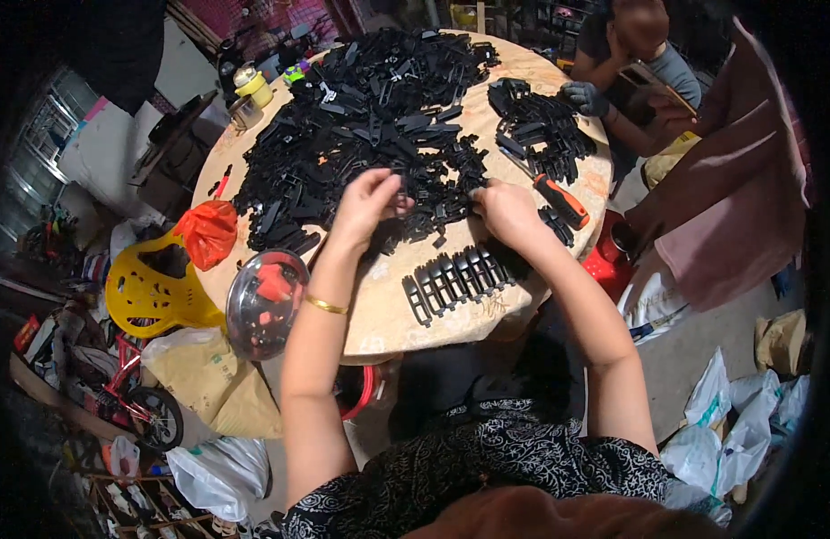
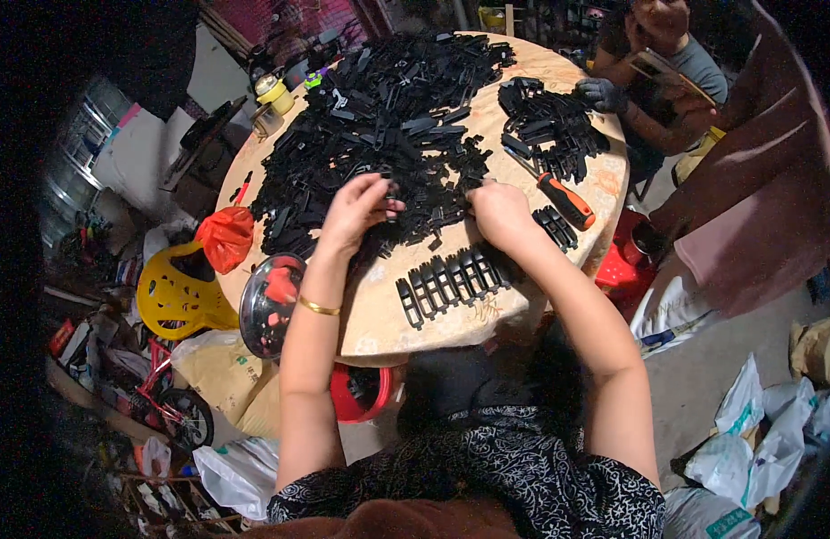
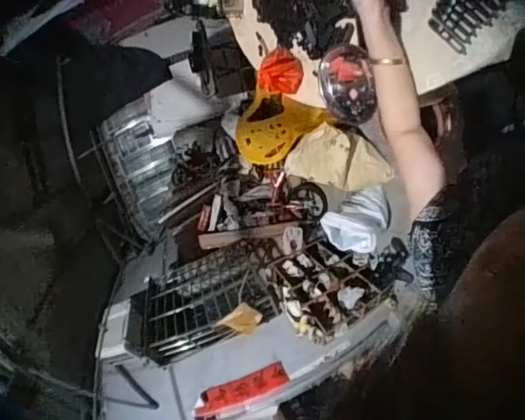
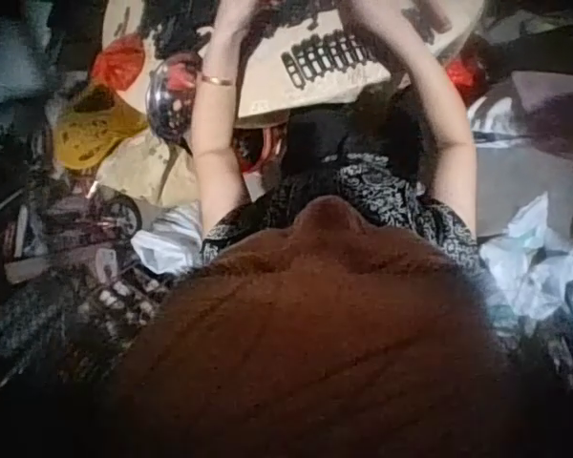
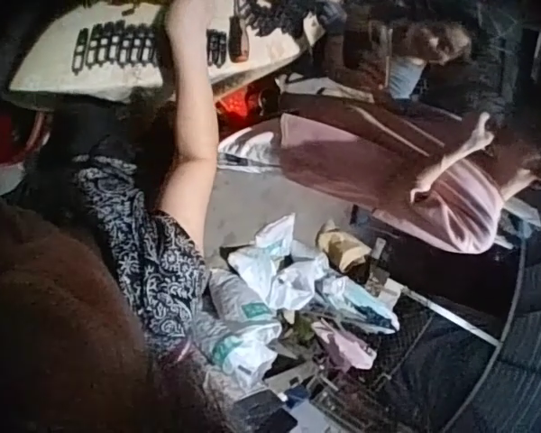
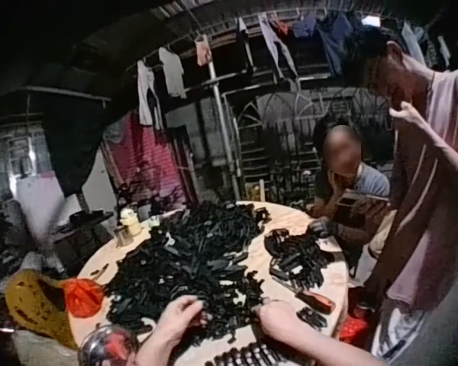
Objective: The person assembles a track by connecting black plastic links together by hand, then uses a thin metal tool to press pins into the joints of the track.
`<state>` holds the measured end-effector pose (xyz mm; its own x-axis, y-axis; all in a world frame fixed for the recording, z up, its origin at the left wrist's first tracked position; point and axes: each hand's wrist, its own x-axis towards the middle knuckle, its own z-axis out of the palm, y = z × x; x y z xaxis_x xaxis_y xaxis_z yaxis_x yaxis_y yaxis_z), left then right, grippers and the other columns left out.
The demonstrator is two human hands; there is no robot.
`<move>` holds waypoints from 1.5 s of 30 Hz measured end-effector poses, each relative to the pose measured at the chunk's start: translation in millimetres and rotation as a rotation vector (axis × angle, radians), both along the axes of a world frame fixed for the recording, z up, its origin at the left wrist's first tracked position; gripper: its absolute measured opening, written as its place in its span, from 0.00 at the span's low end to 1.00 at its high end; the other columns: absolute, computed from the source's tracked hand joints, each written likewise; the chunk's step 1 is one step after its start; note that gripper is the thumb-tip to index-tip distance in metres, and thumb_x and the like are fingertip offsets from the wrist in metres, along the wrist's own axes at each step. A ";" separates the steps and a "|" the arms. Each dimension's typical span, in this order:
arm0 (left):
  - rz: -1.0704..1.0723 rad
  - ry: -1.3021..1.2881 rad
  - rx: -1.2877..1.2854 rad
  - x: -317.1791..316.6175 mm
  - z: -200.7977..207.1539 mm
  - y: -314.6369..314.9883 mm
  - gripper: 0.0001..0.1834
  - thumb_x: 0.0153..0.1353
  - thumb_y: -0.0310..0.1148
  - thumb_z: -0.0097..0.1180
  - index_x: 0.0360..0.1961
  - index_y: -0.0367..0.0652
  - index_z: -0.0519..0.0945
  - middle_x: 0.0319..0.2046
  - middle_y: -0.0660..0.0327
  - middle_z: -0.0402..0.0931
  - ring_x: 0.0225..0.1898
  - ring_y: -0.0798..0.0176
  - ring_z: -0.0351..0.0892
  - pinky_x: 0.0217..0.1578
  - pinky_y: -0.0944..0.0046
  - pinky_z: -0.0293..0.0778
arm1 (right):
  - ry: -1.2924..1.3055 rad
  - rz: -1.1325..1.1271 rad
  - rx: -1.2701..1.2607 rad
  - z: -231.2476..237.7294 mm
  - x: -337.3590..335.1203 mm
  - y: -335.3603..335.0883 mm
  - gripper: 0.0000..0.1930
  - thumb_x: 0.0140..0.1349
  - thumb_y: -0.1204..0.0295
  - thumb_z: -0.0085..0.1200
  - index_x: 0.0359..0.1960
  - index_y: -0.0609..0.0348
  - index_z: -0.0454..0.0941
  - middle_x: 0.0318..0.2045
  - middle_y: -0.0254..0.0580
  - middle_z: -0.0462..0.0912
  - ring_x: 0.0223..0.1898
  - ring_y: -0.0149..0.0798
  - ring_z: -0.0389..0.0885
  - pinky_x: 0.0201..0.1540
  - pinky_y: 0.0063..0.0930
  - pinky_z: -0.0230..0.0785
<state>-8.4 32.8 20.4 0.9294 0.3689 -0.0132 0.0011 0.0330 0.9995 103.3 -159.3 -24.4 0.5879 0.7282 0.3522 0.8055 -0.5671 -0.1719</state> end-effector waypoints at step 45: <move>-0.141 0.046 -0.155 -47.3 3.3 -19.9 0.15 0.61 0.38 0.48 0.43 0.39 0.75 0.33 0.66 0.75 0.33 0.73 0.73 0.30 0.74 0.73 | 0.203 0.263 0.682 41.9 -102.7 15.3 0.20 0.45 0.72 0.55 0.44 0.59 0.70 0.28 0.46 0.77 0.28 0.47 0.77 0.31 0.36 0.70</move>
